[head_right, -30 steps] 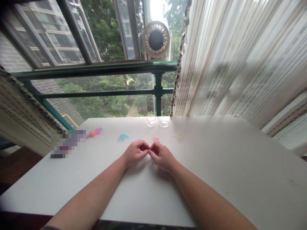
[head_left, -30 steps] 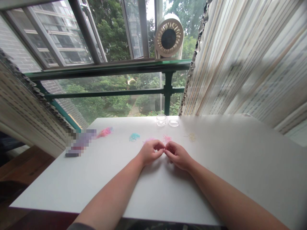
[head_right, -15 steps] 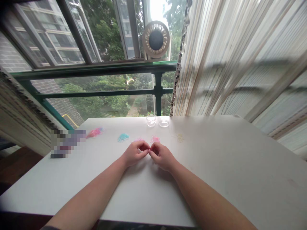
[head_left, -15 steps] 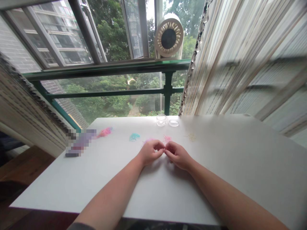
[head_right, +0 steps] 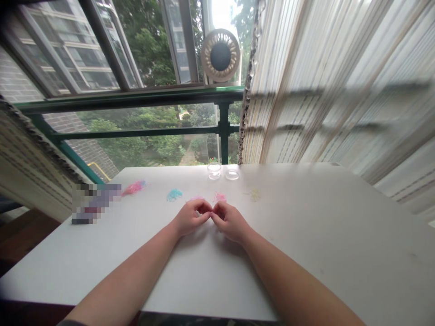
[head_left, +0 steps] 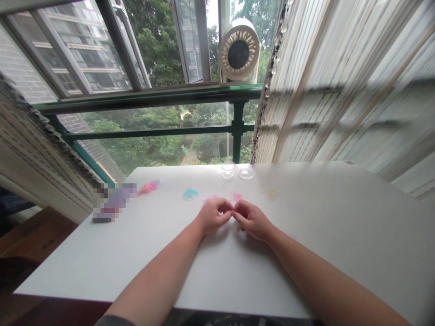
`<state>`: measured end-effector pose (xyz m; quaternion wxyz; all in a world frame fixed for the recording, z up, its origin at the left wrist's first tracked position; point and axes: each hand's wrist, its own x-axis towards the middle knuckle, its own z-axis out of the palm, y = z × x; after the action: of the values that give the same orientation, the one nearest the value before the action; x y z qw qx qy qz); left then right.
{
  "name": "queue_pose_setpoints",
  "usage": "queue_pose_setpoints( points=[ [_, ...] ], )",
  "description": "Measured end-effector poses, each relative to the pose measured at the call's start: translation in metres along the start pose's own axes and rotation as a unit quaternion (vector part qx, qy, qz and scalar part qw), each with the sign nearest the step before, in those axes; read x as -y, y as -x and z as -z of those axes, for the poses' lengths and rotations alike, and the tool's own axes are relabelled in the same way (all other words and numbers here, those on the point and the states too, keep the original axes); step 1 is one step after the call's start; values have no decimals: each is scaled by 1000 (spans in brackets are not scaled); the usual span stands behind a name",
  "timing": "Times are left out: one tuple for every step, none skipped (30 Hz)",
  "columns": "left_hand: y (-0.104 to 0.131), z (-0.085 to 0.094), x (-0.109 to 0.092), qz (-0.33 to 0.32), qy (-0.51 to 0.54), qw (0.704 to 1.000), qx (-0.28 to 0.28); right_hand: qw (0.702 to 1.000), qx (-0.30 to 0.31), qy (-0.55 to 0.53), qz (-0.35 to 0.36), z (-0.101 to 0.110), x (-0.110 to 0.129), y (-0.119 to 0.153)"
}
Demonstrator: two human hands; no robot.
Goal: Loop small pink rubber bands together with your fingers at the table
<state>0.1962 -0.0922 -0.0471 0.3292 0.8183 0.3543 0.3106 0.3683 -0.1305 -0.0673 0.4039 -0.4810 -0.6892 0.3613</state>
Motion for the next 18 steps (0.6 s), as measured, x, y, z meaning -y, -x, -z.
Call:
queue_pose_setpoints(
  points=[
    [0, 0, 0, 0, 1, 1000, 0, 1000, 0, 0, 1, 0, 0, 0],
    [0, 0, 0, 0, 3, 1000, 0, 1000, -1, 1, 2, 0, 0, 0],
    [0, 0, 0, 0, 3, 1000, 0, 1000, -1, 2, 2, 0, 0, 0],
    [0, 0, 0, 1, 4, 1000, 0, 1000, -1, 3, 2, 0, 0, 0],
    [0, 0, -1, 1, 4, 1000, -1, 1000, -2, 4, 2, 0, -1, 0],
    [0, 0, -1, 2, 3, 1000, -1, 1000, -2, 6, 1, 0, -1, 0],
    [0, 0, -1, 2, 3, 1000, 0, 1000, -3, 6, 1, 0, -1, 0],
    [0, 0, -2, 2, 3, 1000, 0, 1000, -3, 6, -1, 0, -1, 0],
    [0, 0, -2, 2, 3, 1000, 1, 1000, -2, 6, -2, 0, -1, 0],
    [0, 0, -2, 2, 4, 1000, 1, 1000, -2, 4, -3, 0, -1, 0],
    [0, 0, -2, 2, 5, 1000, 3, 1000, -1, 2, -4, 0, -1, 0],
    [0, 0, -2, 3, 5, 1000, 3, 1000, -1, 0, -5, 0, -1, 0],
    [0, 0, -1, 3, 4, 1000, 4, 1000, 1, -4, -6, 0, -2, 0],
    [0, 0, -1, 4, 2, 1000, 5, 1000, 3, -7, -6, 0, -2, 0],
    [0, 0, 0, 4, 0, 1000, 5, 1000, 4, -11, -7, 0, -2, 0],
    [-1, 0, 0, 4, -2, 1000, 6, 1000, 6, -15, -8, -1, -2, 0],
    [-1, 0, 1, 3, -2, 1000, 6, 1000, 8, -19, -10, -1, -2, 0],
    [-1, 0, 1, 3, -1, 1000, 7, 1000, 8, -23, -12, 0, -2, 0]
  ],
)
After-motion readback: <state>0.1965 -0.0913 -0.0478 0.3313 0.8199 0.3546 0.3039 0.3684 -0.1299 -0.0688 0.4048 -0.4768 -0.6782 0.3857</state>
